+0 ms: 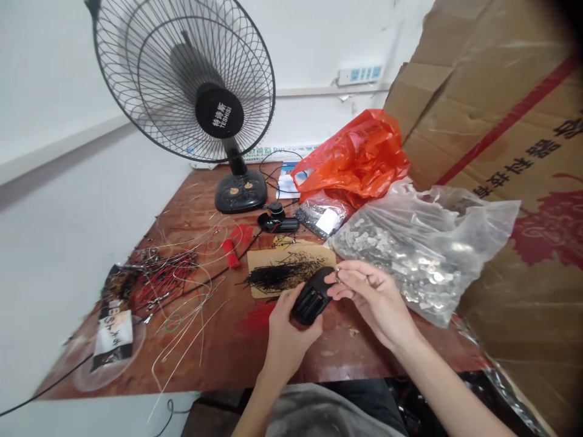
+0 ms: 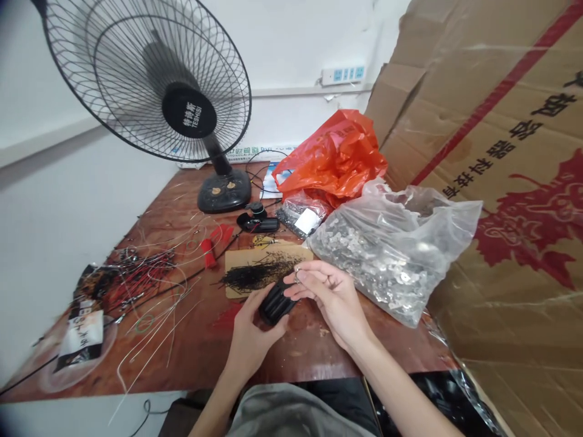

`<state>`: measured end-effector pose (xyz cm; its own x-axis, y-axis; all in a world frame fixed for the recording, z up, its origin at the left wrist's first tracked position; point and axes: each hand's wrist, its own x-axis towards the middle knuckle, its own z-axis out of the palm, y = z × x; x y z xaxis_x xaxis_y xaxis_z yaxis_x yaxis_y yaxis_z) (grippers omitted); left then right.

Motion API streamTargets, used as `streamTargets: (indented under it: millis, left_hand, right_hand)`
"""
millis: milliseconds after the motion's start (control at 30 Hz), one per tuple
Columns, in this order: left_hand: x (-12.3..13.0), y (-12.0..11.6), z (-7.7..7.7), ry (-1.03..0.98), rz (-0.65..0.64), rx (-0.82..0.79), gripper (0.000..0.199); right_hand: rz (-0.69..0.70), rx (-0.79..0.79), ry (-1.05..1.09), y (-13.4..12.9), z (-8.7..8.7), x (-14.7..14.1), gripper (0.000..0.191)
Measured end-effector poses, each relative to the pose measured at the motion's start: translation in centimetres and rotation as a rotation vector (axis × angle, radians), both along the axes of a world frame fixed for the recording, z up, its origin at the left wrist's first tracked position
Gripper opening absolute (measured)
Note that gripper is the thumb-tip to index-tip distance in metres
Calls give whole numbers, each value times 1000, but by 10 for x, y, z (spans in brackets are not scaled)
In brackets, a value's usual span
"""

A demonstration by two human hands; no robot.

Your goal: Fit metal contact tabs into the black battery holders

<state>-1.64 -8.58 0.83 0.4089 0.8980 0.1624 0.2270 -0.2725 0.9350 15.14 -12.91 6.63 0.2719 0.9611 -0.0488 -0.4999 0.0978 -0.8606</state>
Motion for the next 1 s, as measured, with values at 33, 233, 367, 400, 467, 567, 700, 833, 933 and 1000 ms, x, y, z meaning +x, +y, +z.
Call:
streamTargets:
  millis: [33,233,367,400,467,567,700,833,933,1000]
  left_hand:
    - [-2,1,4,-53,-4,-92,55]
    - [-16,14,26,-251,-57,-428,73]
    - [-20,21,39,-306,-67,-449,79]
    - [-20,21,42,-313,-60,-444,79]
    - [-17,20,48,-327,-36,-421,79]
    - [-12,16,57,-346,18,-389,74]
    - [-6,11,70,-414,19,-384,60]
    - [-6,5,78,-541,-64,-476,57]
    - [-7,0,80,-583,-94,-538,60]
    - [-9,-3,80,-615,-117,-553,60]
  right_hand:
    - [-8,8,-18,1,1,0,14]
    - [-209,51,-392,-1,12,3,11]
    - [-408,141,-867,-8,15,-2,7]
    - [-436,180,-925,-9,16,-4,8]
    - [-465,242,-979,-6,16,-8,11]
    - [-492,272,-1013,4,17,-12,12]
    - [-555,304,-1020,18,25,-14,15]
    - [-677,398,-1095,25,43,-11,23]
    - [-612,403,-1245,27,58,-3,21]
    - [-515,396,-1286,26,66,2,16]
